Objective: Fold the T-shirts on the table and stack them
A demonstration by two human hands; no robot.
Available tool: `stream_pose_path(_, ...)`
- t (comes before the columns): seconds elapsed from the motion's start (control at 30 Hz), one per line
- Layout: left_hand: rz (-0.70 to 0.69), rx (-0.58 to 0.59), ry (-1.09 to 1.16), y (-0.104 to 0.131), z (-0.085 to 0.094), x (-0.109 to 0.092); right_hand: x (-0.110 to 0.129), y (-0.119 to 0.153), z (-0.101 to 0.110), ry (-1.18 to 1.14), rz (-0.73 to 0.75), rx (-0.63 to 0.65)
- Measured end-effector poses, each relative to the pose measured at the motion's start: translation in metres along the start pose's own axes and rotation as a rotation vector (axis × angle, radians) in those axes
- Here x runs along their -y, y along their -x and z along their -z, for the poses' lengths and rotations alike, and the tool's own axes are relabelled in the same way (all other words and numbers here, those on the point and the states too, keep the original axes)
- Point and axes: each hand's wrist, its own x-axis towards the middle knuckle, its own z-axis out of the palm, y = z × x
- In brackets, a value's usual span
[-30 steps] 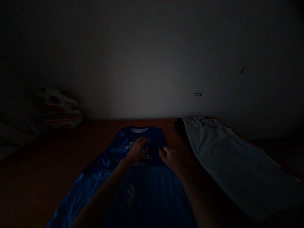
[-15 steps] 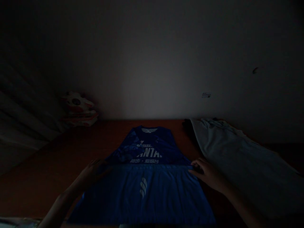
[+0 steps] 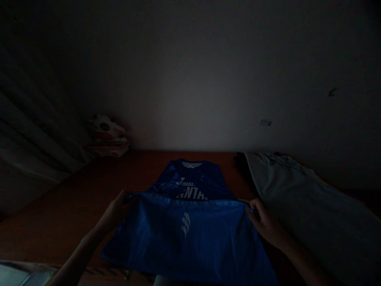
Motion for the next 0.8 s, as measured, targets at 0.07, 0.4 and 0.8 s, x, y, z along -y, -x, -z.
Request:
stream_pose_path(0.07,0.036,0.055,0.028,-0.005,-0.014,-0.011,-0.001,-0.006,-0.010,0.054,0.027,0.003)
stream_pose_path(0.4,0.062,0.180,0.094,0.055,-0.030,-0.002,-0.030,0.041,-0.002,0.099,-0.035,-0.062)
stream_pose_path(0.8,-0.023,-0.061,-0.070,-0.067,0.026,-0.049,-0.009,-0.069,0.048,-0.389,-0.328,-0.117)
